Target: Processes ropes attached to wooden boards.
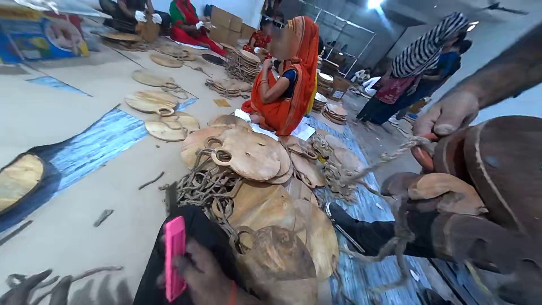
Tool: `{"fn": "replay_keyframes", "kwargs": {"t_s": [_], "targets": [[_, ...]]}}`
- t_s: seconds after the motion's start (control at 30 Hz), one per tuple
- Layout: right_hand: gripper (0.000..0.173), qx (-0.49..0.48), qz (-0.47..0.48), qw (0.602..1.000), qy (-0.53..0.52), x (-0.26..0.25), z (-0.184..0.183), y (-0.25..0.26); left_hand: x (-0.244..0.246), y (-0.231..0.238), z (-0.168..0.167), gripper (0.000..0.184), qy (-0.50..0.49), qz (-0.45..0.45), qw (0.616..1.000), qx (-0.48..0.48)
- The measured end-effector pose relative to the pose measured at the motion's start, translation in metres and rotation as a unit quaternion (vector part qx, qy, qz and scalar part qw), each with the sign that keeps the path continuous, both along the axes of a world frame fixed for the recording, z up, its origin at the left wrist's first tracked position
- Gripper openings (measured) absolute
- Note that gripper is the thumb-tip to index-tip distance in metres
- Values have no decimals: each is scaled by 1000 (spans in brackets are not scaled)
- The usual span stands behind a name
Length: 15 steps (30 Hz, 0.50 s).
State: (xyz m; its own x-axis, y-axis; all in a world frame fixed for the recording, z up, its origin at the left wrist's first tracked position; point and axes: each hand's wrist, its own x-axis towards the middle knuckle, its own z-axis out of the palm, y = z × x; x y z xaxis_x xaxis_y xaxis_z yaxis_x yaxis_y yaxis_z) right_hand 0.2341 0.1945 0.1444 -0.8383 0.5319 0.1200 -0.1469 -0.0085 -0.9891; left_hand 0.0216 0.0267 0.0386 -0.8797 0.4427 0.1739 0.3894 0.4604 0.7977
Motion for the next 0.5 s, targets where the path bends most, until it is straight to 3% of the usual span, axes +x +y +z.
{"fn": "replay_keyframes", "kwargs": {"t_s": [0.13, 0.23, 0.37, 0.5], "targets": [[49, 14, -100, 989, 107, 43, 37, 27, 24, 42, 14, 41, -44, -101, 991, 71], [38, -20, -192, 951, 240, 49, 63, 30, 56, 88, 40, 38, -45, -182, 974, 129], [37, -2, -210, 927, 309, 57, 85, 32, 100, 162, 103, 41, -17, -307, 927, 213], [43, 28, -229, 925, 302, 68, 94, 37, 138, 223, 177, 45, -1, -439, 866, 240]]}}
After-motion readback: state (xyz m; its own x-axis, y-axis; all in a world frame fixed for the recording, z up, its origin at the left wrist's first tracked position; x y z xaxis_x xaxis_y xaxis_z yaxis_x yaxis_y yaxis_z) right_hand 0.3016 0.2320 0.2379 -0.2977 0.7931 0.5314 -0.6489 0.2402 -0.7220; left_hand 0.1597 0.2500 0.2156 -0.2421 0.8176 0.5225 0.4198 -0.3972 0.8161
